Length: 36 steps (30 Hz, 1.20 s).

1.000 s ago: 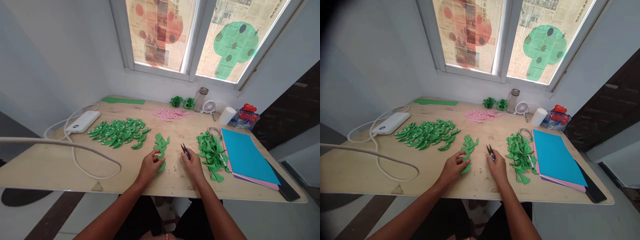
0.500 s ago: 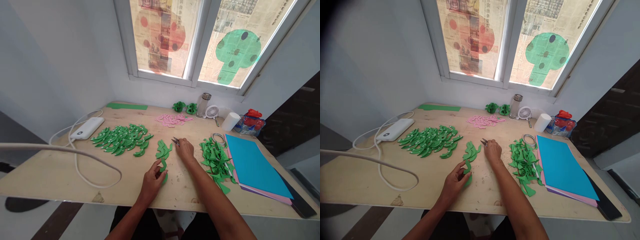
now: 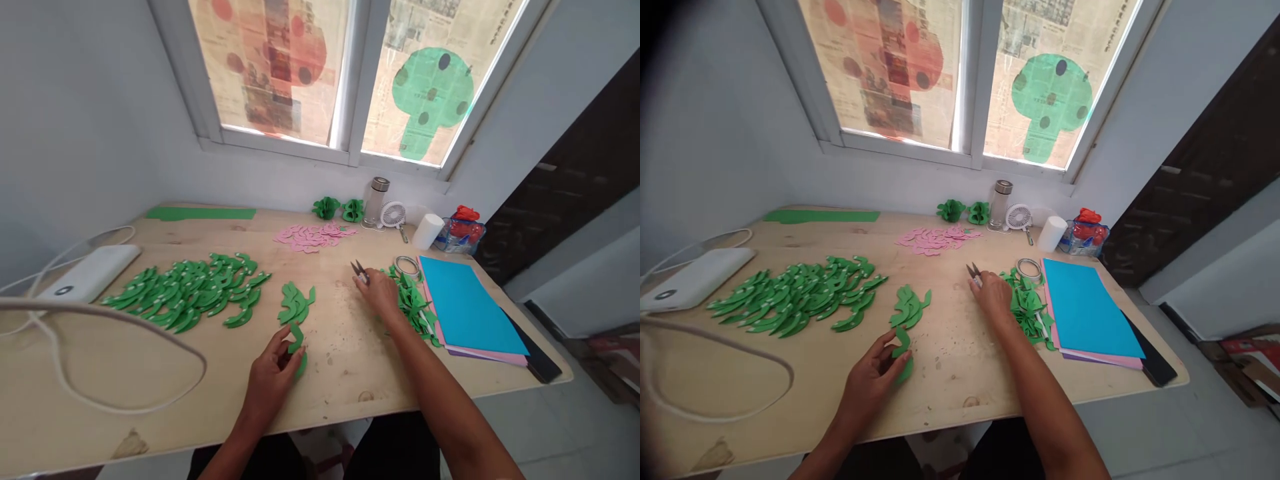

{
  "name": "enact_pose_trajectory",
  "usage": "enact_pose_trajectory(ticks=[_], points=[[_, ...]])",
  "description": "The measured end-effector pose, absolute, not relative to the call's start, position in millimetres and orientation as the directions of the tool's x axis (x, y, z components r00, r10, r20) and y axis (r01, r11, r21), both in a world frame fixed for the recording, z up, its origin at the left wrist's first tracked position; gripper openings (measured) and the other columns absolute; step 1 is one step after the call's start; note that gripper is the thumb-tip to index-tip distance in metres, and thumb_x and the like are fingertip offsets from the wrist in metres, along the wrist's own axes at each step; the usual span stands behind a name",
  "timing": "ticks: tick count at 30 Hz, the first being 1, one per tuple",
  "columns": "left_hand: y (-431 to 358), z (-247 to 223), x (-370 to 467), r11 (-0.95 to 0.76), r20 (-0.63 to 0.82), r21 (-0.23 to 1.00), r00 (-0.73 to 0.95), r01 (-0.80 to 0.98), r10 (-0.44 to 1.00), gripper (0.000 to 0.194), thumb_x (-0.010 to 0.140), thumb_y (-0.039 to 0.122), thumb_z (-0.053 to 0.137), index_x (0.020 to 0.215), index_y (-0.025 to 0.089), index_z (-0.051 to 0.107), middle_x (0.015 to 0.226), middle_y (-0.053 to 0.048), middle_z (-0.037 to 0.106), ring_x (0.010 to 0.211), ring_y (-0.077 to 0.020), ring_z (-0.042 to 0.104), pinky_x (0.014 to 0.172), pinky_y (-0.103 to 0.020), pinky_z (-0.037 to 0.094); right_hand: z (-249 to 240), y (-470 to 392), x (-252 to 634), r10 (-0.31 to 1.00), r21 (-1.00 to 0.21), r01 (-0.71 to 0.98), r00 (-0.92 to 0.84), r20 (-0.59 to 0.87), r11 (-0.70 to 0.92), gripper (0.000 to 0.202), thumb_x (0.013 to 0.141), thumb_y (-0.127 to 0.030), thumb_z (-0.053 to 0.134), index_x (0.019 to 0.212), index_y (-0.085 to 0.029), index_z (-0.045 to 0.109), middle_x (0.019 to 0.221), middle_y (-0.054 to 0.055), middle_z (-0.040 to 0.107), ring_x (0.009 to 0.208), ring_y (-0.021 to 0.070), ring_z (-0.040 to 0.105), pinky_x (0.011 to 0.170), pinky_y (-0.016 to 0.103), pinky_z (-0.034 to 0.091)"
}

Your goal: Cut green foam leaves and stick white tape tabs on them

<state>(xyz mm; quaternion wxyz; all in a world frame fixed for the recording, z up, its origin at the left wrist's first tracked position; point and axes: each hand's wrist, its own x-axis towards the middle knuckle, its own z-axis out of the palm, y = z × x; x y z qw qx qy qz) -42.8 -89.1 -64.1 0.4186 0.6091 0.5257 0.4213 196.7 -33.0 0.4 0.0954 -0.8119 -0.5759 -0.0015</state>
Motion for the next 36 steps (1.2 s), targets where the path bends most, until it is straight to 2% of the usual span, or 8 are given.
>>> enact_pose_trajectory(ticks=[7,13,16,19,23,28,36], points=[[-89.4,-62.6,-42.6,-0.089,0.06,0.935,0.094,0.343,0.994,0.055,0.07,0.044,0.06,0.116,0.015,0.056,0.061,0.003,0.056,0.058,-0.0146,0.054,0.055,-0.022,0.043,29.4,-61.9,305.4,0.837,-0.121,0.856,0.517,0.179,-0.503,0.044,0.09,-0.049,0.039,0.109,-0.019,0.064,0.1,0.011,0.069,0.091,0.024,0.063,0.061,0.026,0.036],[-88.0,-66.2,-42.6,-0.1,0.062,0.919,0.111,0.381,0.992,0.057,0.071,0.046,0.059,0.118,0.013,0.055,0.06,0.003,0.057,0.057,-0.014,0.053,0.055,-0.022,0.042,3.8,-81.5,354.5,0.8,-0.079,0.811,0.586,0.129,-0.58,0.04,0.086,-0.047,0.047,0.1,-0.016,0.069,0.094,0.014,0.071,0.089,0.0261,0.064,0.058,0.027,0.036],[-87.3,-69.3,-42.7,-0.103,0.069,0.921,0.104,0.375,0.992,0.057,0.071,0.046,0.059,0.118,0.014,0.054,0.062,0.003,0.057,0.058,-0.0139,0.053,0.055,-0.022,0.042,-14.0,-86.0,359.0,0.807,-0.079,0.815,0.58,0.113,-0.574,0.037,0.084,-0.047,0.052,0.096,-0.018,0.07,0.094,0.013,0.071,0.087,0.0249,0.064,0.059,0.026,0.037],[-87.1,-71.1,-42.8,-0.084,0.052,0.932,0.099,0.354,0.994,0.059,0.071,0.046,0.059,0.118,0.012,0.053,0.067,0.001,0.058,0.062,-0.0142,0.055,0.058,-0.022,0.044,-21.3,-88.9,358.8,0.813,-0.096,0.826,0.563,0.147,-0.555,0.036,0.083,-0.046,0.054,0.101,-0.019,0.068,0.1,0.013,0.069,0.091,0.0245,0.062,0.062,0.027,0.038],[-87.8,-70.1,-43.3,-0.062,0.028,0.943,0.108,0.327,0.994,0.06,0.07,0.046,0.059,0.119,0.012,0.052,0.071,-0.001,0.061,0.064,-0.0143,0.056,0.06,-0.022,0.044,-18.3,-99.8,353.7,0.806,-0.133,0.841,0.541,0.239,-0.525,0.038,0.088,-0.041,0.045,0.109,-0.016,0.065,0.107,0.014,0.066,0.099,0.025,0.059,0.067,0.028,0.039],[-85.4,-64.7,-41.1,-0.08,0.031,0.919,0.132,0.385,0.991,0.055,0.07,0.044,0.059,0.115,0.013,0.055,0.065,0.002,0.055,0.06,-0.0136,0.052,0.058,-0.022,0.042,-20.4,-125.7,341.3,0.85,-0.19,0.885,0.462,0.252,-0.424,0.028,0.088,-0.036,0.045,0.096,-0.022,0.068,0.097,0.006,0.069,0.082,0.0182,0.062,0.064,0.025,0.039],[-73.0,-46.8,-3.6,-0.235,0.12,0.884,0.288,0.405,0.95,0.048,0.073,0.04,0.053,0.113,0.014,0.056,0.058,0.006,0.044,0.053,-0.0123,0.044,0.053,-0.023,0.038,-31.6,-129.0,330.3,0.875,-0.205,0.912,0.402,0.269,-0.356,0.019,0.081,-0.022,0.052,0.088,-0.022,0.069,0.087,0.006,0.066,0.078,0.0186,0.058,0.059,0.025,0.033]])
